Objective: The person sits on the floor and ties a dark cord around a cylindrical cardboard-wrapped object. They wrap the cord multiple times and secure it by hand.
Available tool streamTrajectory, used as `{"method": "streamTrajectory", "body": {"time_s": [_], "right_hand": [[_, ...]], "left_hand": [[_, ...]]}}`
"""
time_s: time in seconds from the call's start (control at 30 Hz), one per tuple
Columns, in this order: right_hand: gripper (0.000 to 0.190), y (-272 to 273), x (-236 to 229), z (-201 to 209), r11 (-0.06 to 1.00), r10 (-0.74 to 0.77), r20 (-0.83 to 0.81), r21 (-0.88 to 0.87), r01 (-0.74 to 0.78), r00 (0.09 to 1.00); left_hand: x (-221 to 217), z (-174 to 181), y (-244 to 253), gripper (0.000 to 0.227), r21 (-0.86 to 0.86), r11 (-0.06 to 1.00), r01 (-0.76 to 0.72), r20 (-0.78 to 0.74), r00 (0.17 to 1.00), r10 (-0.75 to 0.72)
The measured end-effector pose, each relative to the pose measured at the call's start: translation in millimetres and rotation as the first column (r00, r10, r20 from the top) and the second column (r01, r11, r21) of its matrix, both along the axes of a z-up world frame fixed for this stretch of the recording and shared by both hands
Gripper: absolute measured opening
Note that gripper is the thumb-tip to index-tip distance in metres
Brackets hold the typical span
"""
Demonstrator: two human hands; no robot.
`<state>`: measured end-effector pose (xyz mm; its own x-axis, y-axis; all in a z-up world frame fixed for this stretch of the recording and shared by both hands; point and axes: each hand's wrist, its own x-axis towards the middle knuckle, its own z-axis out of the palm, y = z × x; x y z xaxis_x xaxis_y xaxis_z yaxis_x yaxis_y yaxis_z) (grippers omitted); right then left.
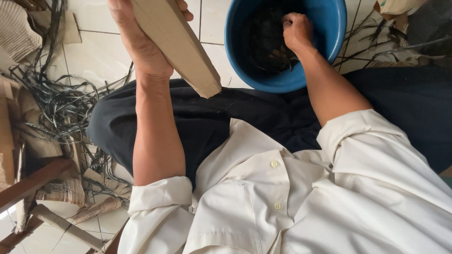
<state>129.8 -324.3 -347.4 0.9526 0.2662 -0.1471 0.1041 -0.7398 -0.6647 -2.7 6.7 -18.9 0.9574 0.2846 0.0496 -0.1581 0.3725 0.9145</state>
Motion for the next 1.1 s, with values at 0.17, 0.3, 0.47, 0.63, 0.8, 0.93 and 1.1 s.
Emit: {"method": "streamTrajectory", "body": {"time_s": [0.17, 0.3, 0.47, 0.63, 0.8, 0.93, 1.1], "right_hand": [[0.021, 15.8, 9.0, -18.6, 0.992, -0.094, 0.026, -0.083, 0.096, 0.995], [0.038, 33.4, 11.8, -21.9, 0.966, -0.108, -0.036, -0.239, 0.097, 0.993], [0.022, 41.3, 9.2, -34.2, 0.917, -0.124, 0.043, -0.376, 0.131, 0.991], [0.011, 18.7, 34.3, -19.5, 0.998, 0.051, -0.071, -0.040, -0.054, 0.996], [0.010, 19.4, 37.7, 112.5, 0.845, 0.250, -0.178, 0.520, -0.125, 0.952], [0.016, 11.3, 32.9, 189.9, 0.815, 0.423, 0.094, 0.396, -0.423, 0.901], [0.010, 6.3, 16.8, 252.1, 0.844, 0.398, 0.030, 0.379, -0.379, 0.917]], "left_hand": [[0.3, 22.4, -7.7, 0.075, -0.016, 1.000, 0.010, -0.048, 0.999, -0.010], [-1.1, 8.2, -1.9, 0.077, -0.073, 0.995, 0.067, -0.004, 0.998, -0.067], [-3.0, -0.1, 0.4, 0.078, -0.162, 0.985, 0.061, -0.008, 0.998, -0.063], [-3.1, 5.8, -1.1, 0.082, -0.132, 0.991, 0.039, -0.071, 0.996, -0.049], [-0.3, 16.4, -7.0, 0.078, -0.138, 0.990, 0.026, -0.013, 1.000, -0.028], [-0.4, 26.6, -10.4, 0.076, -0.040, 0.999, -0.016, -0.065, 0.998, 0.013], [-1.5, 39.8, -15.2, 0.076, 0.013, 0.997, -0.072, -0.108, 0.992, 0.072]]}}
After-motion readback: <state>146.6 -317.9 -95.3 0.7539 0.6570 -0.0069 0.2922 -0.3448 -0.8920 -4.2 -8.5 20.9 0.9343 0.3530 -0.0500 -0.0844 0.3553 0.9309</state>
